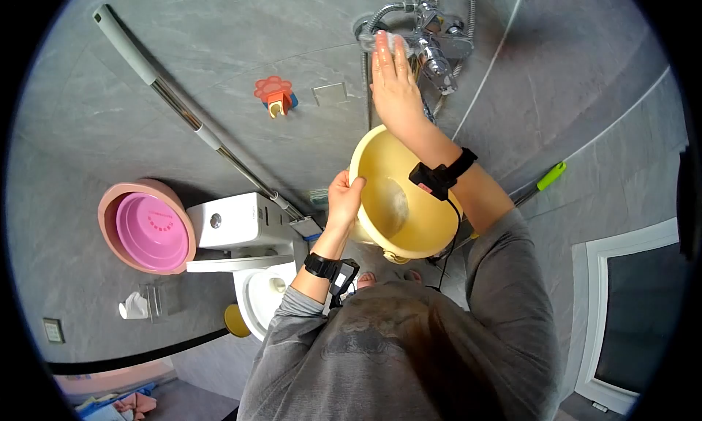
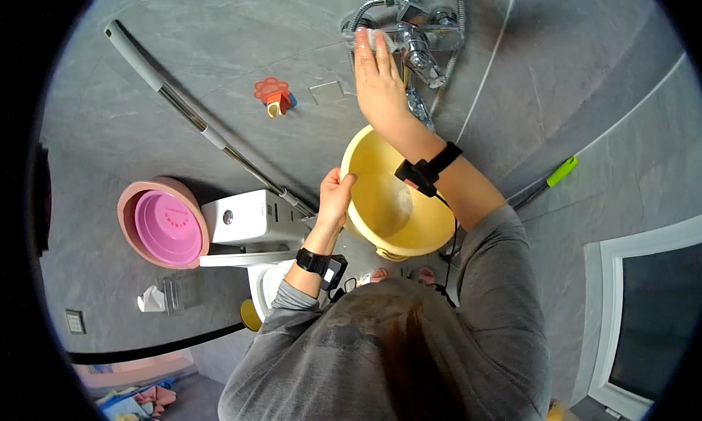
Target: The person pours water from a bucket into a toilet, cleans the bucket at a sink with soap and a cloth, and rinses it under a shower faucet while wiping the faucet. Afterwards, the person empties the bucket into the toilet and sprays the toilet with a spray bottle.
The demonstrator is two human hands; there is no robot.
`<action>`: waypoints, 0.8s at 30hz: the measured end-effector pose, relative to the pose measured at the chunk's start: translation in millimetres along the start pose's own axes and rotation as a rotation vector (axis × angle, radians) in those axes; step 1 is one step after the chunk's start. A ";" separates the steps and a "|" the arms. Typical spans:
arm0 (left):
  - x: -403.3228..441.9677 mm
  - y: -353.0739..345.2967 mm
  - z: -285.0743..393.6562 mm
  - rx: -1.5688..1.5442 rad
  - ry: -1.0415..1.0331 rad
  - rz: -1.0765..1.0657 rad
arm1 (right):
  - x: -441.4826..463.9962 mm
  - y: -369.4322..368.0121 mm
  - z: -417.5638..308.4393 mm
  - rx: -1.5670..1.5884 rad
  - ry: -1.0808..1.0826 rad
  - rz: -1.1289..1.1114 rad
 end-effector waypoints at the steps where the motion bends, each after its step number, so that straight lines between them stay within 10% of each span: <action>1: 0.3 -0.7 -0.5 0.000 0.002 -0.003 | -1.0 1.5 1.2 -0.004 0.086 -0.025; 24: -4.3 8.5 -0.8 0.015 -0.013 0.023 | -62.1 14.1 12.0 0.524 -0.020 -0.210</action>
Point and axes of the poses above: each hand's wrist, its own x-axis towards the middle knuckle, its own y-axis out of the back of the hand, z = x × y, the point moved 2 cm from there along x, towards the middle knuckle, and after that the axes turned 3 degrees about -z, right-handed, at the moved point
